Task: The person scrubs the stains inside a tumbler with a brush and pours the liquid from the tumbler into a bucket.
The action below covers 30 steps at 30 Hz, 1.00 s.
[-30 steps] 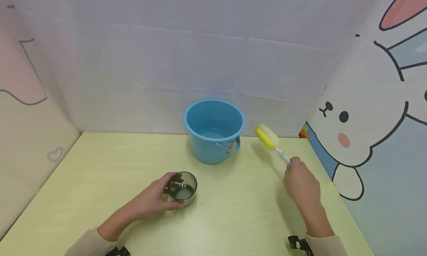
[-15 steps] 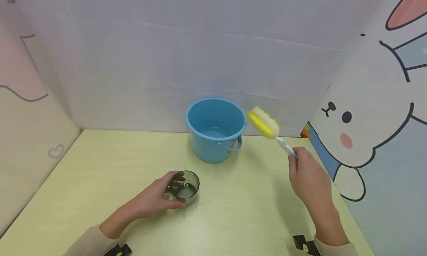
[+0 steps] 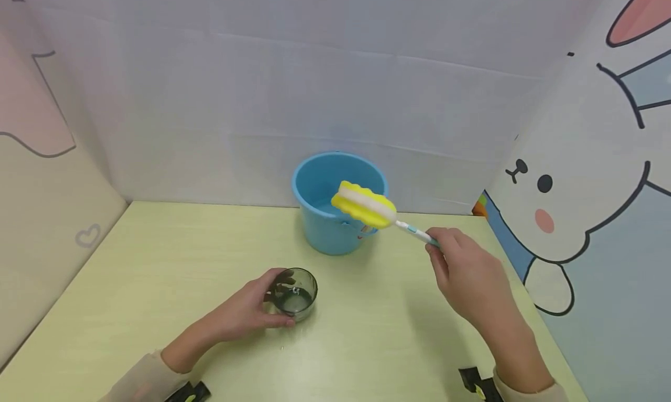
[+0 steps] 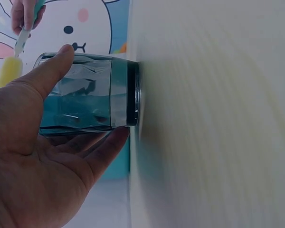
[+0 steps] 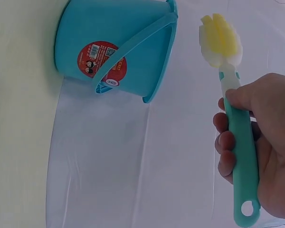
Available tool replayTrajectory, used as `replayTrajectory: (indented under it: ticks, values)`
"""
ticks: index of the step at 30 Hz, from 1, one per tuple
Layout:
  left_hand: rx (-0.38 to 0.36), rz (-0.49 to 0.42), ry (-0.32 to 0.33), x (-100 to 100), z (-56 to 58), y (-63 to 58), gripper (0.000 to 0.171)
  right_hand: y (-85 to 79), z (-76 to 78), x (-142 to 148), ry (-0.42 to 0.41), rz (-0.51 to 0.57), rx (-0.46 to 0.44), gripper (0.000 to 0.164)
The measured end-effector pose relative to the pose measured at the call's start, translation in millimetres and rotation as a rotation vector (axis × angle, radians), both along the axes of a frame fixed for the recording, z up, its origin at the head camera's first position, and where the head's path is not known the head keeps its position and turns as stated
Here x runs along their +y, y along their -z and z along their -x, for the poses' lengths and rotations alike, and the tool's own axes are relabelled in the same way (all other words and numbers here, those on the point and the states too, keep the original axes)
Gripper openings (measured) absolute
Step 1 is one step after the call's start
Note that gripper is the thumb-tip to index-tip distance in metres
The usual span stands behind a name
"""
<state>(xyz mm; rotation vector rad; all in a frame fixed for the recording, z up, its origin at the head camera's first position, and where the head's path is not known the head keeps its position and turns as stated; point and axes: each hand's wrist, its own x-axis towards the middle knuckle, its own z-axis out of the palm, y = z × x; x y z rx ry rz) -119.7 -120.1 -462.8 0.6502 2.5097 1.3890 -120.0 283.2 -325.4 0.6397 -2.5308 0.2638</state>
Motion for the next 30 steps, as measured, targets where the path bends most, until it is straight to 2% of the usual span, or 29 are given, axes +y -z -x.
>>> replayTrajectory:
  ticks: [3,8,11,13,15,18,20,22,23,30]
  values:
    - [0.006,-0.004,0.006,1,0.1,0.4,0.093,-1.5,1.6,-4,-0.081,-0.026,0.028,0.023]
    - [0.011,-0.010,0.013,3,-0.3,0.3,0.093,-4.6,6.0,-12,-0.186,-0.088,0.057,0.061]
    - [0.007,-0.013,0.017,4,-0.5,0.6,0.092,-6.1,9.0,-16,-0.233,-0.132,0.052,0.063]
    - [-0.001,-0.017,0.019,5,-0.8,0.0,0.092,-6.3,10.2,-18,-0.263,-0.159,0.044,0.046]
    - [-0.010,-0.018,0.019,6,-1.1,-0.6,0.092,-6.3,11.1,-20,-0.285,-0.181,0.042,0.045]
    - [-0.025,-0.016,0.016,8,-1.2,-1.2,0.093,-8.4,11.3,-24,-0.303,-0.228,0.034,0.018]
    - [-0.026,-0.006,0.014,9,-1.0,-1.0,0.094,-10.5,11.9,-27,-0.307,-0.267,0.031,0.018]
    - [-0.029,0.002,0.017,10,-0.8,-0.3,0.095,-12.8,12.7,-30,-0.317,-0.313,0.027,0.034]
    - [-0.032,0.001,0.019,10,-0.6,-0.3,0.096,-13.5,13.4,-31,-0.323,-0.333,0.028,0.036]
    - [-0.064,-0.007,0.028,13,-0.3,-3.3,0.093,-16.8,18.1,-42,-0.352,-0.433,0.056,0.038]
